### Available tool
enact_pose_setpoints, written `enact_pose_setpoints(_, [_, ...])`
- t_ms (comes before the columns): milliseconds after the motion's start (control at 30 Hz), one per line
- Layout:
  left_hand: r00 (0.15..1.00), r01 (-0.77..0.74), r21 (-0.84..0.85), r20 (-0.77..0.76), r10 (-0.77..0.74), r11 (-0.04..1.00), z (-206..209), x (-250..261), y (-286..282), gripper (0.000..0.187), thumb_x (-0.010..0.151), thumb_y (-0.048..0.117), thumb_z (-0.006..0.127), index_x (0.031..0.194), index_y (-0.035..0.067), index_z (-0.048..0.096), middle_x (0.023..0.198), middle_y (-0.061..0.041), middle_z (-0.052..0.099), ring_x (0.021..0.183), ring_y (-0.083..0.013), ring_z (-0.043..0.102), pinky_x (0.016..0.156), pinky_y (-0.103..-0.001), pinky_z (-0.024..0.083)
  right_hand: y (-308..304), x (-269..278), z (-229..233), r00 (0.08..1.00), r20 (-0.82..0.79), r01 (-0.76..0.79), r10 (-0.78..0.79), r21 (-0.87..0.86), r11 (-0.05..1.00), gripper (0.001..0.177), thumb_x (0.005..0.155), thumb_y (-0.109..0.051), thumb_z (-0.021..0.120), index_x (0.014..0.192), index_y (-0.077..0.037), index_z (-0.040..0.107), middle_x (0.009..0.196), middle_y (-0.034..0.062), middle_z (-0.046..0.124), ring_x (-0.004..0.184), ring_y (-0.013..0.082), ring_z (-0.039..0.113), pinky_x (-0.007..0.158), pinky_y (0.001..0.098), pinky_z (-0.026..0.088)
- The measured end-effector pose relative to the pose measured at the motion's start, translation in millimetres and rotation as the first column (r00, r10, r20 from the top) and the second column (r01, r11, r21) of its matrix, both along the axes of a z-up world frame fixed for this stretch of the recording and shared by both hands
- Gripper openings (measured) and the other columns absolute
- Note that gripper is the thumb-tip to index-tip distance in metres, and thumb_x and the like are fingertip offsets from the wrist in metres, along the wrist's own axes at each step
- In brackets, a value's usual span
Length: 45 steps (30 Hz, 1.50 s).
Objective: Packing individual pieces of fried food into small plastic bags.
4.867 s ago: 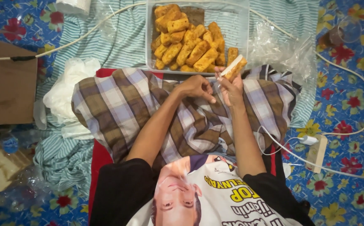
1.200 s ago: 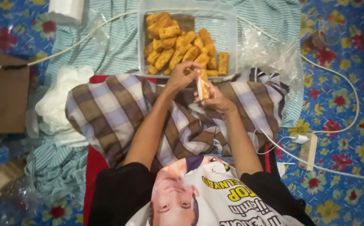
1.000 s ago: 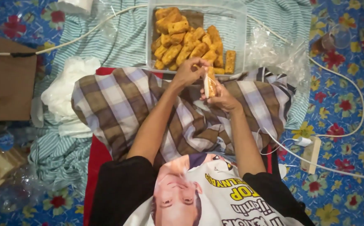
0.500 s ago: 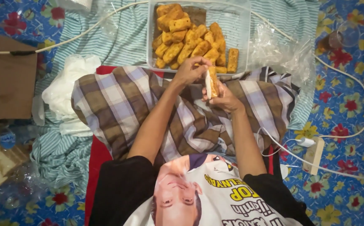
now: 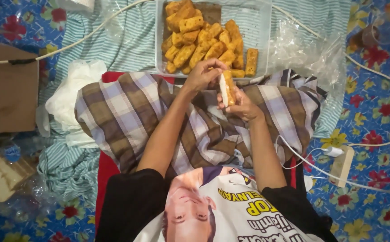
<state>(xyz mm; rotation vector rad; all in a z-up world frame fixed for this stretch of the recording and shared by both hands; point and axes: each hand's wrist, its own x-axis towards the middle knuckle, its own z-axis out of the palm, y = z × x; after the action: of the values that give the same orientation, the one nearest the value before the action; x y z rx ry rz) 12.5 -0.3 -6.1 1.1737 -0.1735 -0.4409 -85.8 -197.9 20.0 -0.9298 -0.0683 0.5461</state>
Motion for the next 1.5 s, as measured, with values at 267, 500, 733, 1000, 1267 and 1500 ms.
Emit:
enact_pose_setpoints(267, [1.000,0.003,-0.009,0.016,-0.003,1.000,0,2,1,0.011,0.091,0.007,0.065,0.100,0.002,0.071,0.080,-0.011,0.060,0.050,-0.0130,0.061,0.039,-0.025,0.048,1,1,4,1.000,-0.004,-0.005,0.005,0.035,0.999,0.077,0.071,0.017,0.074,0.138,-0.008,0.045,0.112,0.0204,0.065,0.093,0.0251,0.077,0.087,0.0371,0.061])
enact_pose_setpoints(500, [1.000,-0.014,-0.099,-0.007,0.013,0.995,-5,5,-3,0.010,0.091,0.007,0.065,0.100,0.002,0.064,0.074,-0.012,0.058,0.047,-0.0169,0.061,0.039,-0.027,0.048,3,0,8,1.000,0.021,-0.003,0.002,0.050,0.999,0.077,0.072,0.016,0.074,0.138,-0.009,0.044,0.114,0.0196,0.064,0.094,0.0254,0.076,0.090,0.0399,0.060])
enact_pose_setpoints(733, [0.999,0.019,-0.081,0.038,-0.016,0.997,22,-4,2,0.023,0.084,0.002,0.057,0.103,-0.001,0.069,0.081,-0.012,0.059,0.053,-0.0140,0.061,0.044,-0.026,0.053,2,-3,5,1.000,0.027,-0.013,0.012,0.044,0.999,0.074,0.073,0.015,0.074,0.137,-0.009,0.044,0.115,0.0184,0.063,0.095,0.0242,0.076,0.093,0.0453,0.060])
enact_pose_setpoints(1000, [1.000,0.007,-0.090,0.007,-0.006,0.996,6,-3,1,0.015,0.083,0.000,0.058,0.097,0.001,0.063,0.062,-0.013,0.057,0.044,-0.0200,0.059,0.038,-0.028,0.047,2,-6,9,0.999,0.035,-0.017,0.017,0.026,0.999,0.074,0.072,0.014,0.074,0.136,-0.008,0.045,0.115,0.0186,0.062,0.095,0.0245,0.074,0.094,0.0465,0.059])
enact_pose_setpoints(1267, [0.999,-0.030,-0.061,-0.017,0.029,0.998,10,-7,2,0.017,0.088,0.001,0.058,0.100,-0.003,0.068,0.075,-0.014,0.061,0.051,-0.0147,0.062,0.042,-0.026,0.053,3,-7,12,0.999,0.034,-0.007,0.008,-0.015,1.000,0.073,0.073,0.015,0.072,0.137,-0.008,0.045,0.115,0.0173,0.063,0.095,0.0231,0.073,0.094,0.0455,0.058])
enact_pose_setpoints(1500, [0.996,-0.086,-0.039,0.019,0.087,0.996,-6,-4,0,0.011,0.089,0.001,0.061,0.099,0.004,0.066,0.063,-0.011,0.058,0.041,-0.0168,0.059,0.035,-0.026,0.044,3,-7,10,1.000,0.008,0.005,-0.005,-0.003,1.000,0.074,0.072,0.015,0.072,0.137,-0.007,0.046,0.114,0.0181,0.064,0.095,0.0237,0.074,0.093,0.0451,0.059])
